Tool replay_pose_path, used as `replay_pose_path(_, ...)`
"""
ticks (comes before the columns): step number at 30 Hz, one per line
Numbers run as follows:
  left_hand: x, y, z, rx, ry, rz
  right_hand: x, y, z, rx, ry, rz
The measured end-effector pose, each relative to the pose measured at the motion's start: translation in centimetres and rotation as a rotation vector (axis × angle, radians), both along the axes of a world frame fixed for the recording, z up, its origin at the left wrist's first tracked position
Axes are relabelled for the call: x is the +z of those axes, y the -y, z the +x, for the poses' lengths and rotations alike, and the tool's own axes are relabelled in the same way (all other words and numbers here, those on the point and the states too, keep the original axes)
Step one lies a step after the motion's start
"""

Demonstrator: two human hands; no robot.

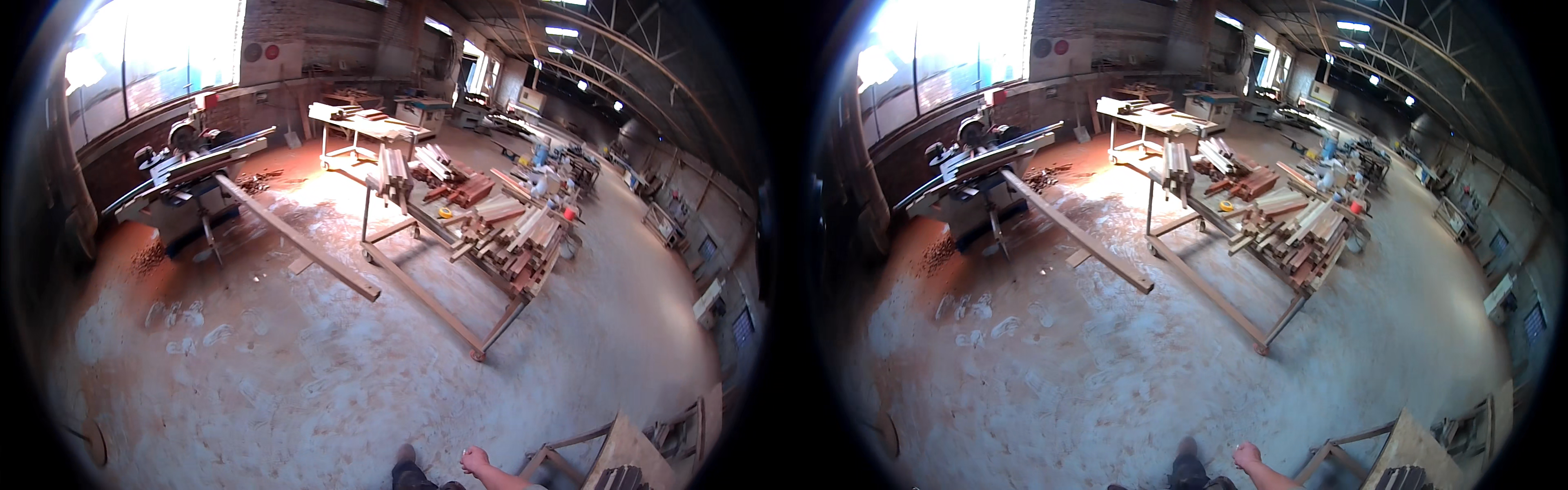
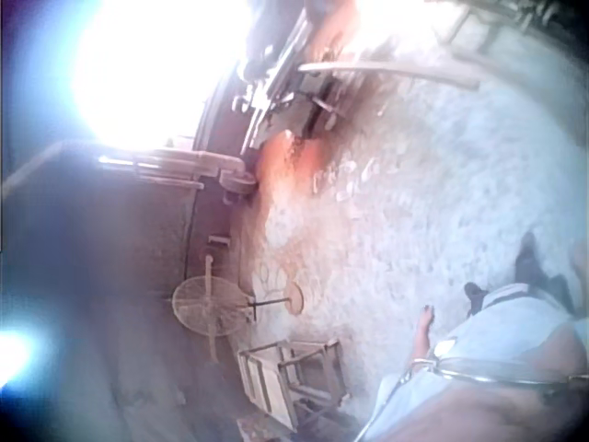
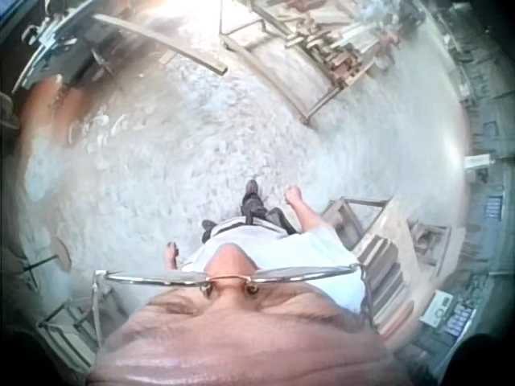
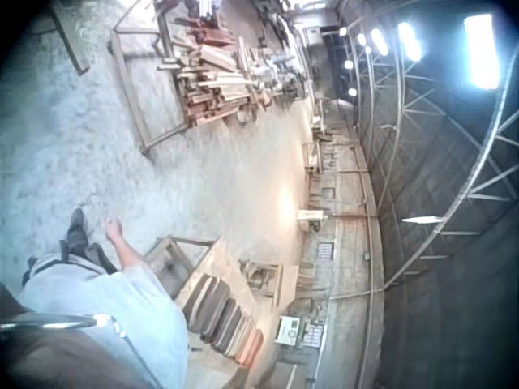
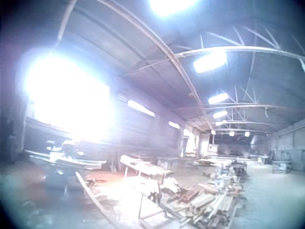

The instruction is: The person sorts and measures wooden planks in a workshop. They pick up planks, measure them with a tape measure, and stack them on a workbench.

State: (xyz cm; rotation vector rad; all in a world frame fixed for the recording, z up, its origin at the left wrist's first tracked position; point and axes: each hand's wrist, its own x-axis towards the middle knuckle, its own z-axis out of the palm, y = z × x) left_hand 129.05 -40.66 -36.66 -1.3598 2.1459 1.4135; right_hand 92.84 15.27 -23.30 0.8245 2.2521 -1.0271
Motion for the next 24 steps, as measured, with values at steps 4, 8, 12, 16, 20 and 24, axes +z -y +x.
replay_pose_path(4, 2.0, -1.9, -7.7, 0.096, 0.042, 0.092, -2.3, -3.3, -3.4, -0.059, 0.055, -0.050)
replay_pose_path(8, 13.1, -12.5, -19.9, -0.059, 0.160, 0.186, -3.0, -6.3, -8.7, -0.159, -0.023, -0.180)
replay_pose_path(12, 6.3, -16.9, -25.6, -0.769, 0.477, 0.005, 0.9, -7.3, -15.8, -0.234, -0.090, -0.380)
replay_pose_path(16, 7.1, -17.2, -32.0, -0.728, 0.123, -0.174, 2.8, -7.9, -19.6, -0.363, -0.126, -0.526)
replay_pose_path(20, 8.2, -14.5, -37.2, -0.666, 0.011, -0.266, 6.0, -5.3, -23.1, -0.416, -0.120, -0.592)
replay_pose_path(24, 4.7, -11.1, -42.9, -0.470, 0.033, -0.100, 7.6, -4.2, -28.0, -0.456, -0.173, -0.624)
